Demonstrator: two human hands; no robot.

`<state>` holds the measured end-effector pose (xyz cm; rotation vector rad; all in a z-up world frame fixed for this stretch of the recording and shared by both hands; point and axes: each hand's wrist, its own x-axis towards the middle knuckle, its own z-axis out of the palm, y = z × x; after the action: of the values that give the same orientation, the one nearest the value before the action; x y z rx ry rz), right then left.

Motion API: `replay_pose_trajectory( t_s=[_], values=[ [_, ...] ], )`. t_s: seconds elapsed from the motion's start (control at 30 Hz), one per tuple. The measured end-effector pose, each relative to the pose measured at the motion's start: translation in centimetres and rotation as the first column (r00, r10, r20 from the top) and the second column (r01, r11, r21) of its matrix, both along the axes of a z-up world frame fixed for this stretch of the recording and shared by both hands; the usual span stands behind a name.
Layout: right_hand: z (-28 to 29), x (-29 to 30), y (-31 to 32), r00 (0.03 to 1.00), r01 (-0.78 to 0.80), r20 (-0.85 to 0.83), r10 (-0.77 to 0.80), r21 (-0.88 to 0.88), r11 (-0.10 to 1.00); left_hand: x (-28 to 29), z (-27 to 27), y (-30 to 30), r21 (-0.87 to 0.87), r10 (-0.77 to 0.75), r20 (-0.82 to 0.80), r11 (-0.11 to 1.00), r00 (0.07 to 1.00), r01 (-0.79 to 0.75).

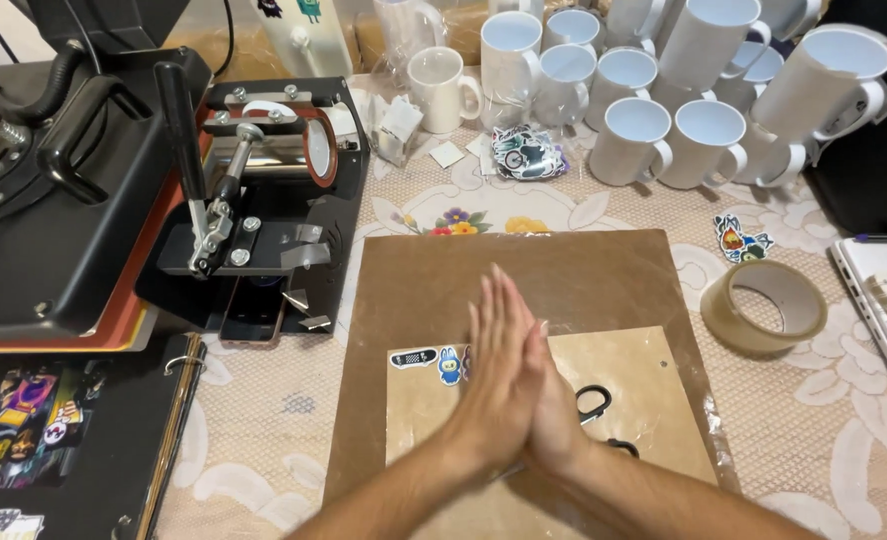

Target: Cutting individual stickers and arranging them on a clear adhesive sheet for transfer.

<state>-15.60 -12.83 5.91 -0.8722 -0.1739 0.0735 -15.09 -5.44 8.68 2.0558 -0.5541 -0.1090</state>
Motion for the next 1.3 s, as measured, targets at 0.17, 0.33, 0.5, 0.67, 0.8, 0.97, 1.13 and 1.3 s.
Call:
replay_pose_trajectory(
  t_s=[0.17, 0.33, 0.5, 0.67, 0.8, 0.97, 1.13, 1.3],
  values=[
    [0.1, -0.6, -0.5, 0.966, -0.019, -0.258, 0.019, 0.003, 1.000, 4.2, -1.5, 0.7, -0.065, 0.288, 0.245, 0.957, 0.926, -0.281],
    [-1.9, 6.1, -4.2, 0.942, 0.077, -0.268, -0.202, -0.414, 0.907, 3.2, -2.4, 1.9, -0.087, 0.382, 0.498, 0.915, 0.778, -0.394],
    [-6.1, 21.0, -13.0, 0.776, 0.626, 0.592, -0.219, -0.765, 0.152, 1.9, -2.5, 6.7, 0.200, -0.019, 0.211, 0.980, 0.977, -0.024],
    [-8.5, 25.8, -14.0, 0.821, 0.569, 0.552, 0.144, -0.778, -0.267, 2.2, -5.2, 9.5, 0.457, 0.012, -0.033, 0.890, 0.999, 0.004],
    [-7.7, 25.3, -13.7, 0.818, 0.575, 0.563, 0.117, -0.806, -0.143, 2.1, -5.6, 9.8, 0.458, -0.008, -0.057, 0.888, 0.998, 0.034],
    [-9.2, 26.8, -15.2, 0.792, 0.611, 0.610, 0.037, -0.790, -0.054, 1.9, -5.8, 8.5, 0.460, -0.022, -0.061, 0.887, 0.998, 0.048],
    [-8.3, 25.6, -15.4, 0.689, 0.722, 0.711, -0.143, -0.691, 0.043, 1.9, -6.5, 8.1, 0.381, 0.015, 0.040, 0.924, 0.999, -0.029],
    [-3.6, 21.5, -14.9, 0.774, 0.318, -0.452, -0.444, -0.329, 0.889, 2.1, -6.9, 8.1, 0.131, 0.179, 0.199, 0.969, 0.963, -0.208]
  ],
)
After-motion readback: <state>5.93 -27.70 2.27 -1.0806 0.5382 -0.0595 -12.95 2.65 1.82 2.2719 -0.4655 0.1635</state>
